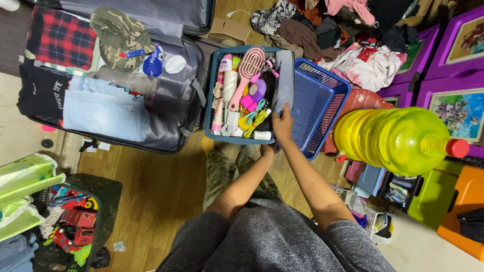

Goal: The person picks up various items including clothing and accessories from the floor and small bins, then places them into a suitcase and a blue plastic basket.

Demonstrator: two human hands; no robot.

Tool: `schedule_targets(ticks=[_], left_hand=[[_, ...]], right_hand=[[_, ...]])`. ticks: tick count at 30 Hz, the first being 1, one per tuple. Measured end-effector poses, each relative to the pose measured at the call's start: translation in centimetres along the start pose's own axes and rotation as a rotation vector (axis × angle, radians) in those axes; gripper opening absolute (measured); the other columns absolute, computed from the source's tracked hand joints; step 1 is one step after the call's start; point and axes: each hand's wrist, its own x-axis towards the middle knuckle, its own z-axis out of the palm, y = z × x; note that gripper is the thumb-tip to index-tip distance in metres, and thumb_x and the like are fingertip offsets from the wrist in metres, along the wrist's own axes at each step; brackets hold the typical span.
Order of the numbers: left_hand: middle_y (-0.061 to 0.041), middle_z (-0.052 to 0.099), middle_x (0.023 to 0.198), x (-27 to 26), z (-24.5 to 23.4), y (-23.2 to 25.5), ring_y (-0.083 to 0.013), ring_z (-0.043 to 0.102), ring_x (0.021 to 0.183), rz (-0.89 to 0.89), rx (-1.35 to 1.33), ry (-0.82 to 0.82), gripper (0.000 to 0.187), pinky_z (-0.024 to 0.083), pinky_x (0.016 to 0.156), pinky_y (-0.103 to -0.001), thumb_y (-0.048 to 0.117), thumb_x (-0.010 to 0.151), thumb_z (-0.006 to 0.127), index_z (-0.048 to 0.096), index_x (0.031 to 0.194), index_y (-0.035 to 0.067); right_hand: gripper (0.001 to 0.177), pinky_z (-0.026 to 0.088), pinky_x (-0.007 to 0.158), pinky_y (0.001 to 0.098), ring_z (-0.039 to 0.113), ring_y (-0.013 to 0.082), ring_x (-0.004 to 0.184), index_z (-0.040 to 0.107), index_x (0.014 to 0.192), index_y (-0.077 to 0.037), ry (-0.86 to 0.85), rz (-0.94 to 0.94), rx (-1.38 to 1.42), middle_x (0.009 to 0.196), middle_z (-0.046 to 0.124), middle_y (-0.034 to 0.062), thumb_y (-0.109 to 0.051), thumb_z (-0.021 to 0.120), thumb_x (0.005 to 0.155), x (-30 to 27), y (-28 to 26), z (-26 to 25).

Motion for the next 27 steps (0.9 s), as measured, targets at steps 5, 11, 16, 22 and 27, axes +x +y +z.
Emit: schedule_targets(ticks=[5, 11, 16, 22, 27], left_hand=[[-0.001, 0.069, 0.096, -1.3, -0.7, 2.7, -0.0189, 0.064, 0.067, -0.157, -0.191, -0.164, 0.041, 0.055, 0.051, -0.033, 0.027, 0.093, 0.071, 0.053, 0.13, 0.025], [0.005, 0.062, 0.121, -2.6, -1.5, 5.5, -0.0166, 0.06, 0.097, -0.317, -0.464, -0.348, 0.04, 0.049, 0.081, -0.041, 0.049, 0.102, 0.052, 0.049, 0.137, 0.029], [-0.003, 0.054, 0.151, -2.1, -2.8, 5.2, -0.0226, 0.054, 0.136, -0.269, -1.306, -0.591, 0.058, 0.048, 0.109, -0.042, 0.056, 0.104, 0.04, 0.045, 0.152, 0.024], [0.003, 0.06, 0.133, -0.9, -3.0, 3.9, -0.017, 0.061, 0.11, -0.246, -0.795, -0.402, 0.049, 0.053, 0.08, -0.039, 0.057, 0.105, 0.04, 0.05, 0.143, 0.027], [0.001, 0.062, 0.129, -0.7, -3.2, 2.4, -0.0228, 0.067, 0.104, -0.212, -0.431, -0.279, 0.036, 0.062, 0.082, -0.042, 0.02, 0.099, 0.059, 0.05, 0.134, 0.02]], right_hand=[[0.061, 0.049, 0.099, 0.0477, 0.063, 0.0463, 0.111, 0.044, 0.147, 0.006, 0.027, -0.151, -0.27, 0.123, 0.065, 0.0354, -0.013, 0.068, 0.094, 1.0, 2.9, 2.9], [0.057, 0.05, 0.099, 0.0483, 0.062, 0.0505, 0.117, 0.043, 0.142, 0.007, -0.016, -0.085, -0.281, 0.125, 0.062, 0.0381, -0.016, 0.064, 0.095, 1.5, 3.6, 4.1], [0.048, 0.052, 0.095, 0.0469, 0.063, 0.0487, 0.115, 0.048, 0.133, 0.001, -0.101, 0.015, -0.214, 0.121, 0.067, 0.0327, -0.012, 0.062, 0.09, -1.1, 4.0, 5.1], [0.051, 0.053, 0.093, 0.0463, 0.064, 0.0459, 0.115, 0.045, 0.136, 0.0, -0.138, 0.087, -0.228, 0.12, 0.067, 0.0304, -0.009, 0.063, 0.089, -0.2, 3.8, 5.9], [0.058, 0.054, 0.095, 0.045, 0.066, 0.0449, 0.114, 0.042, 0.137, -0.001, -0.154, 0.029, -0.217, 0.12, 0.068, 0.0306, -0.007, 0.065, 0.085, 0.8, 3.8, 6.2]])
